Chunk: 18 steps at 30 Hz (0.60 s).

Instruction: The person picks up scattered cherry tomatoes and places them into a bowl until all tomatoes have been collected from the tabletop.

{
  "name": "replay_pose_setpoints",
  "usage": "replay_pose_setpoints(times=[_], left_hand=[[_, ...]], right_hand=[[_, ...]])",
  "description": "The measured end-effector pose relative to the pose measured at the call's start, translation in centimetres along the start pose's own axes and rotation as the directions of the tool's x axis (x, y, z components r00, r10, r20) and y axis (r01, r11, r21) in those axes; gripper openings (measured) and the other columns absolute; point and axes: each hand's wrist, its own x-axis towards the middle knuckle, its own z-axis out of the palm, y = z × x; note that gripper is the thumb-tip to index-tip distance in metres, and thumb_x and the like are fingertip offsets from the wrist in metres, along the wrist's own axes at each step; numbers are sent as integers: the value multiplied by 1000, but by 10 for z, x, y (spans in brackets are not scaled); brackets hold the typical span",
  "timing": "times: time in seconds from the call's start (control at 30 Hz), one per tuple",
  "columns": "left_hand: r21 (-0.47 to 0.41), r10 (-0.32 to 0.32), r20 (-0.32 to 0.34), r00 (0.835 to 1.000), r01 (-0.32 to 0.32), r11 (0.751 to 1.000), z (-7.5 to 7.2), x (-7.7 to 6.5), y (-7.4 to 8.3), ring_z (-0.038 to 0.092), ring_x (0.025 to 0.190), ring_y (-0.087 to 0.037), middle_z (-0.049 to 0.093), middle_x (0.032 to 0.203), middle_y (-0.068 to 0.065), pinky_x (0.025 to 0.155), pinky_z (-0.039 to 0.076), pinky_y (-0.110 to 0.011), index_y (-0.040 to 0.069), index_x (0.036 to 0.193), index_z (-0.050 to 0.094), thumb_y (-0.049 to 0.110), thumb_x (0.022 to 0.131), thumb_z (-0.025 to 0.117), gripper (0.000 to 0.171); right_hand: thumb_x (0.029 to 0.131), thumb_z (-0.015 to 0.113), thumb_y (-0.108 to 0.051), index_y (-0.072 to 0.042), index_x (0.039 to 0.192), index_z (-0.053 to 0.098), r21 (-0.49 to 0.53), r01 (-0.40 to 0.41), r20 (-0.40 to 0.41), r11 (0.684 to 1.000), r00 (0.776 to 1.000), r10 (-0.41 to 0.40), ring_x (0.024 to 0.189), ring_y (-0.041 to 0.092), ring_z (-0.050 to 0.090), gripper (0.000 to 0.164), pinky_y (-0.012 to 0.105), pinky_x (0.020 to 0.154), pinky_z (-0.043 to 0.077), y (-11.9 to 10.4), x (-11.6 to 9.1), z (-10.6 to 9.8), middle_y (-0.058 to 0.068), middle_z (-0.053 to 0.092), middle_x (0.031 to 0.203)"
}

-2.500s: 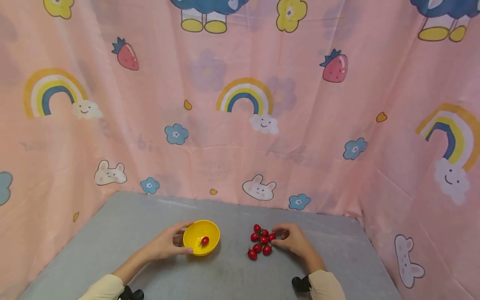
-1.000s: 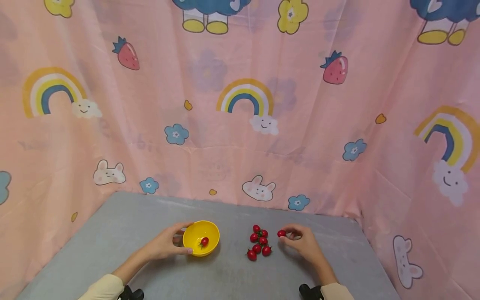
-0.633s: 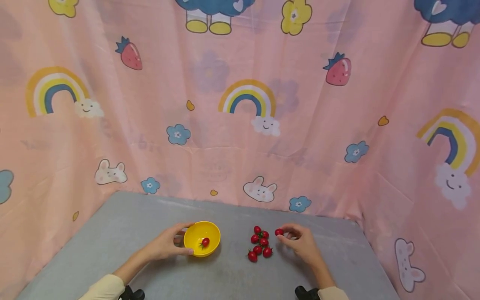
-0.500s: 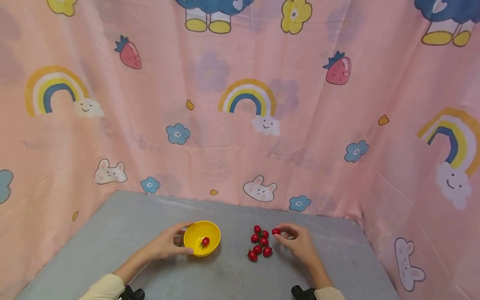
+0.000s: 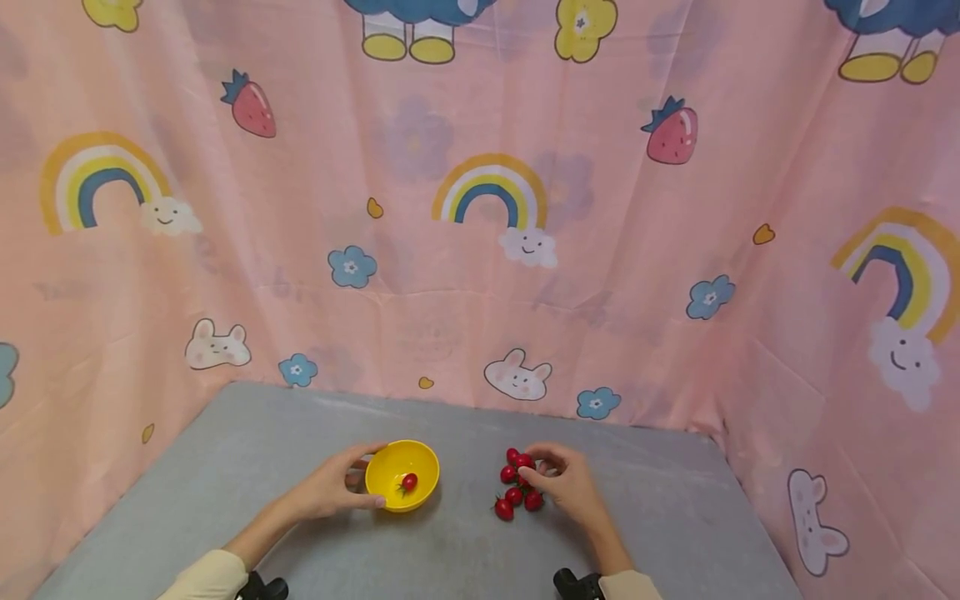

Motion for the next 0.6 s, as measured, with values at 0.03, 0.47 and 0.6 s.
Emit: replay_pose_setpoints(times=[0.03, 0.47, 0.6], left_hand=[[-1, -3, 1, 1000, 3, 1000, 0, 0, 0, 55, 121, -35, 50, 145, -17, 97, 51, -48, 5, 149, 47, 31, 84, 86, 80], [-3, -5, -7, 1000, 5, 1000, -2, -1, 2, 55, 121, -36, 49, 146, -17, 98, 50, -49, 5, 150, 45, 30, 85, 86, 81], [1, -3, -2, 1000, 3, 1000, -2, -1, 2, 55, 121, -35, 49, 145, -18, 98, 50, -48, 4, 150, 45, 30, 85, 86, 81]], right_hand=[[87, 82, -10, -5, 111, 73, 7, 0, 7, 1000, 1000, 0, 82, 24, 61, 26, 28, 69, 52, -1, 1, 2, 7, 71, 102], [87, 83, -16, -10, 107, 74, -6, 57, 103, 998, 993, -56, 77, 24, 60, 23, 28, 64, 51, -18, 13, 25, 4, 68, 89], [88, 83, -18, -9, 106, 74, -13, 69, 130, 998, 989, -67, 74, 24, 59, 22, 26, 58, 51, -20, 15, 35, 5, 66, 85]])
